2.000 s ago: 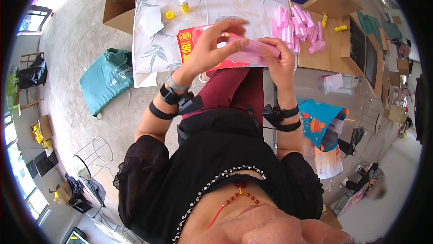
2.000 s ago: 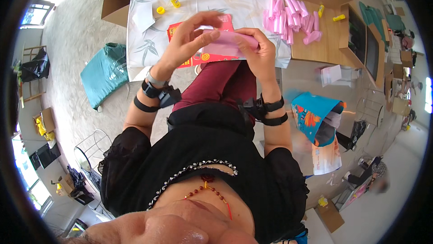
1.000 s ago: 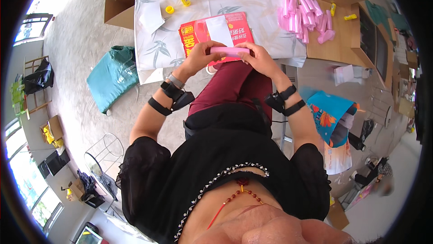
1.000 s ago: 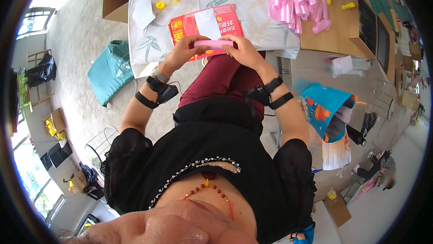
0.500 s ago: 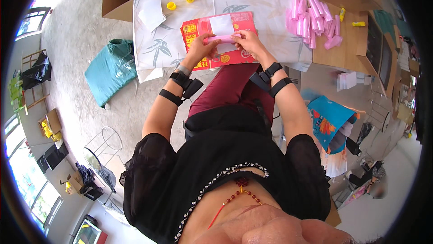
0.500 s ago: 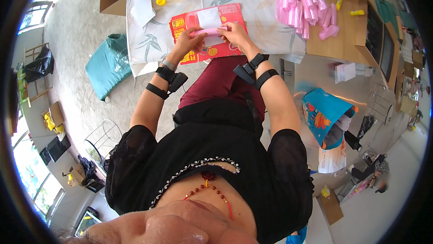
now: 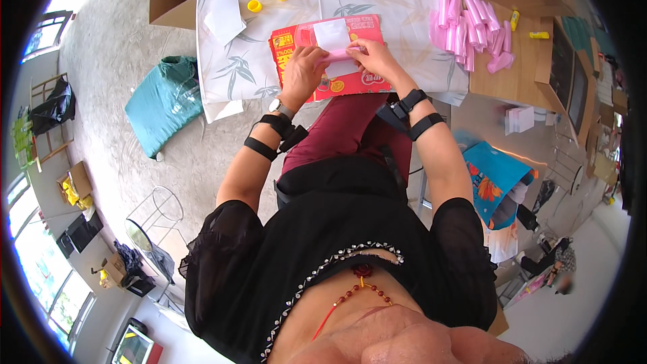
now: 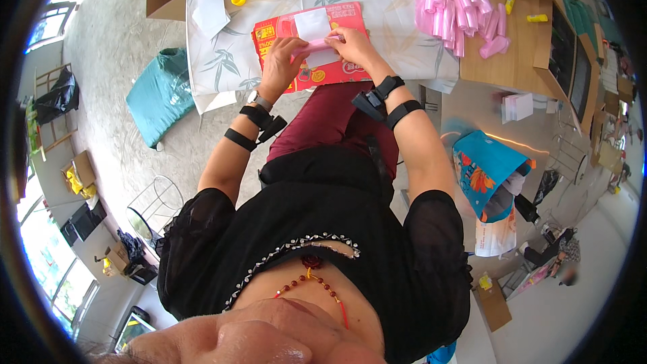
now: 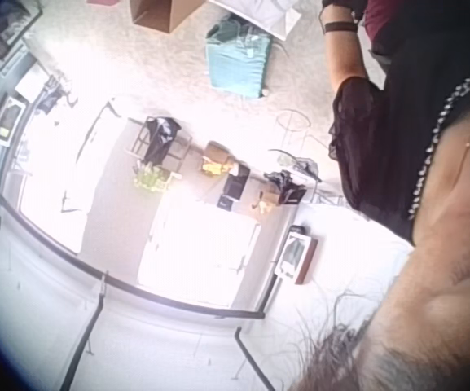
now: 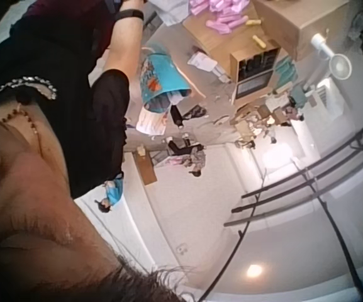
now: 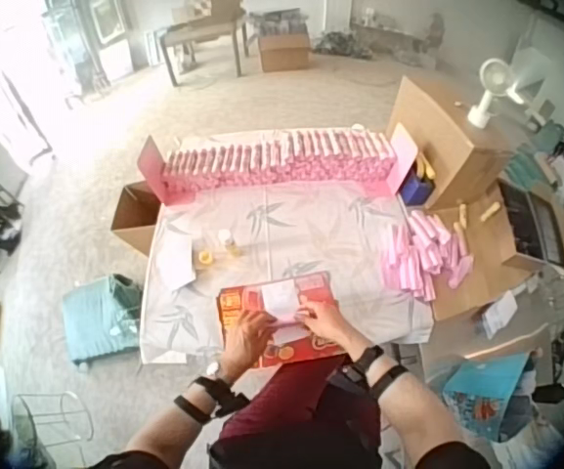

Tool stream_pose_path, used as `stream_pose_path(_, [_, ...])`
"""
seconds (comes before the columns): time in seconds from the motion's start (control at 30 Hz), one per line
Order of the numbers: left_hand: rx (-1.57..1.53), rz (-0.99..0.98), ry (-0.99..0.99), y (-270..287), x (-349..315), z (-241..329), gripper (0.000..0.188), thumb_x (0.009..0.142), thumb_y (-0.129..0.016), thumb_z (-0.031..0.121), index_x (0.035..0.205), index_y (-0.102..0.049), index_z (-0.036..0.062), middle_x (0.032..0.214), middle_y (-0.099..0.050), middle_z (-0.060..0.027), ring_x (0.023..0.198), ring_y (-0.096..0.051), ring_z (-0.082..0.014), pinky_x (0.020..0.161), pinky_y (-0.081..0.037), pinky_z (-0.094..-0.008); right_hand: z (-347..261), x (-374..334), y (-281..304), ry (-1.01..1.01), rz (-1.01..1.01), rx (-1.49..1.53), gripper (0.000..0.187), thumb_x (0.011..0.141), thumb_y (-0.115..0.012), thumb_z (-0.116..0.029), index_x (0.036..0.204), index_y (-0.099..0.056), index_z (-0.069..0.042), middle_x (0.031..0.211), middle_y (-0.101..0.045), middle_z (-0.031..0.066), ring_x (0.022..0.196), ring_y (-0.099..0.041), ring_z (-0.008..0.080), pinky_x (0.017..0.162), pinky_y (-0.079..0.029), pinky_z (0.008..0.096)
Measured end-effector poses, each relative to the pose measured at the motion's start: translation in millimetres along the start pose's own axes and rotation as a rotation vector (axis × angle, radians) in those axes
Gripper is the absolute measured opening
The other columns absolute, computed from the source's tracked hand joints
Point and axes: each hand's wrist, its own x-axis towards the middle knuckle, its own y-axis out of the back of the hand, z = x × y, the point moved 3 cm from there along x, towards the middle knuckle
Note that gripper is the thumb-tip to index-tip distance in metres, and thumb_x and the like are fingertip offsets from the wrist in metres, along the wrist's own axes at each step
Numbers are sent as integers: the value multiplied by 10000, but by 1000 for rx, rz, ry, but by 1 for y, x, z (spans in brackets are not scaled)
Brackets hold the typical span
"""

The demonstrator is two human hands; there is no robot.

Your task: Applying glue to small pink plastic tubes and arranging them on a table in a manufacturing setting.

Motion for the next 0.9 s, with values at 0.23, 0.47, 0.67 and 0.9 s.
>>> stream_pose_path(0.23, [56,79,-67,-7,-4,3,215,808,-748,92,1015,-711,46,1057,-698,-101,1010,-628,-315,870,-519,-418,-3,-20,4,538,296,-423,305,861,-748,-129,1151,-699,-46,1083,-673,137,1012,-645,337,918,-523,395])
stream_pose_path(0.47, [89,89,-107,-10,0,2,241,807,-739,84,1043,-703,54,1083,-692,-103,1026,-622,-315,883,-517,-416,1,-17,6,659,298,-446,322,851,-708,-49,1172,-679,-55,1181,-650,120,1135,-598,332,987,-488,411])
stream_pose_path(0.67, [110,95,-109,-6,2,12,245,797,-741,81,1038,-703,69,1075,-676,-93,1034,-611,-302,886,-509,-418,3,-15,7,693,315,-460,322,826,-721,-37,1147,-691,-51,1169,-660,116,1134,-596,330,988,-491,408])
stream_pose_path(0.9, [346,-117,-283,-13,-19,42,294,800,-716,97,1084,-645,68,1050,-637,-95,1026,-601,-277,882,-484,-420,9,-10,6,668,341,-478,311,822,-717,-26,1131,-694,-62,1143,-665,121,1107,-608,331,978,-495,409])
